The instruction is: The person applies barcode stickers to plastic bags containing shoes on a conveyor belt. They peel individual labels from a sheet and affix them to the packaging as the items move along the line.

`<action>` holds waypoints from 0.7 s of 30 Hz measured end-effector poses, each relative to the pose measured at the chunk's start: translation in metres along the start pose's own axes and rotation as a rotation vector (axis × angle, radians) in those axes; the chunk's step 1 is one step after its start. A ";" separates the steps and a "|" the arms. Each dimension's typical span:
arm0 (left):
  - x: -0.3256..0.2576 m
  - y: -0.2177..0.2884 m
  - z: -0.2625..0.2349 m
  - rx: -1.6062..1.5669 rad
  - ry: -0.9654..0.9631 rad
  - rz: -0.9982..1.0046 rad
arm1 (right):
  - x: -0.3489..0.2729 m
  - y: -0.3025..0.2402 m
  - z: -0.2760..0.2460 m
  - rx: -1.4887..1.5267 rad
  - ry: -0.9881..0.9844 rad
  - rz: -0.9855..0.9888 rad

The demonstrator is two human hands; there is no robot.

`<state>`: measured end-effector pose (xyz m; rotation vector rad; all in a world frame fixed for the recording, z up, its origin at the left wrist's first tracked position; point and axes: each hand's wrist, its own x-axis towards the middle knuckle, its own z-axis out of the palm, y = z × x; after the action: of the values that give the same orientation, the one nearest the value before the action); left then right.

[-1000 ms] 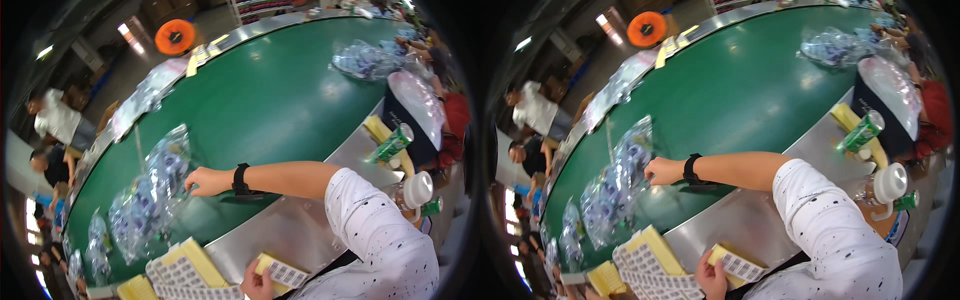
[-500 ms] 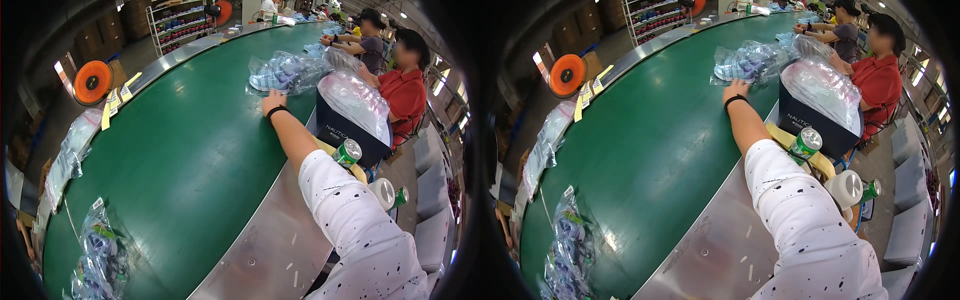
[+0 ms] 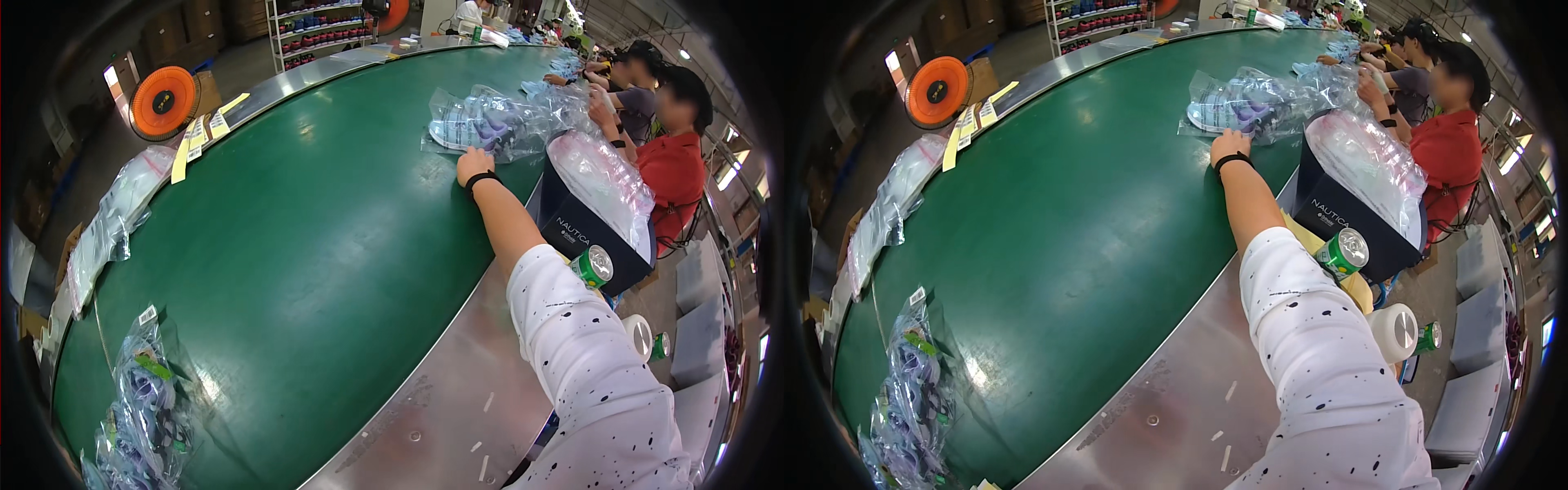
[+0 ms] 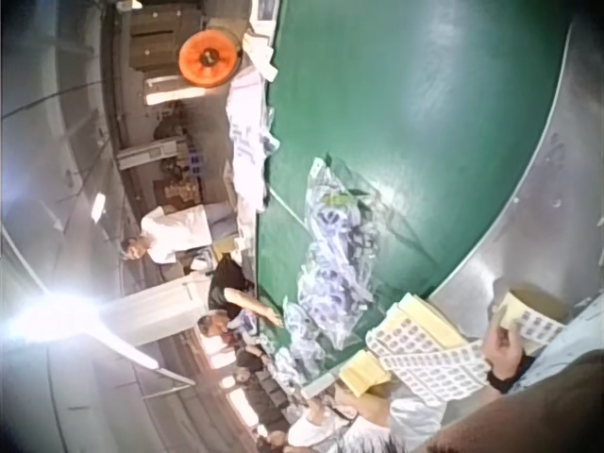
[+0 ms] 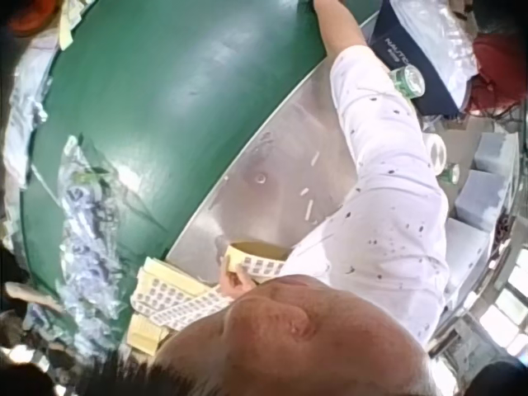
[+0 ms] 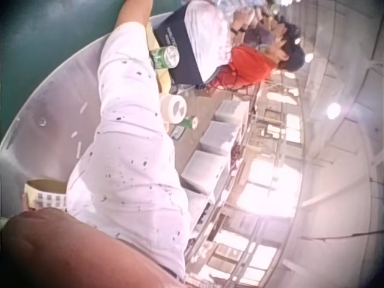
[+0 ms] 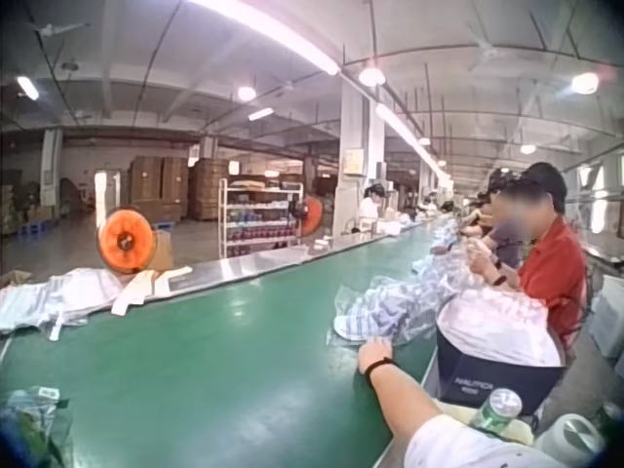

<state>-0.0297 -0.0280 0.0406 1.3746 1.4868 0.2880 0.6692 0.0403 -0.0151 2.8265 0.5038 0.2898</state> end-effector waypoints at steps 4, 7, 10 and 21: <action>0.000 -0.009 -0.002 0.040 -0.020 0.021 | -0.001 -0.012 -0.025 0.222 -0.039 -0.060; 0.004 -0.018 0.002 -0.073 -0.067 0.123 | 0.018 -0.013 -0.042 0.199 -0.193 -0.286; 0.003 -0.022 0.000 -0.081 -0.031 0.115 | -0.031 -0.091 -0.090 0.372 -0.230 -0.569; 0.008 -0.001 0.004 -0.438 -0.002 0.248 | -0.178 -0.189 -0.133 1.179 -0.205 -1.287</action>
<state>-0.0259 -0.0238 0.0342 1.1953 1.1615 0.7237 0.4152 0.1758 0.0310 2.4556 2.8713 -0.7606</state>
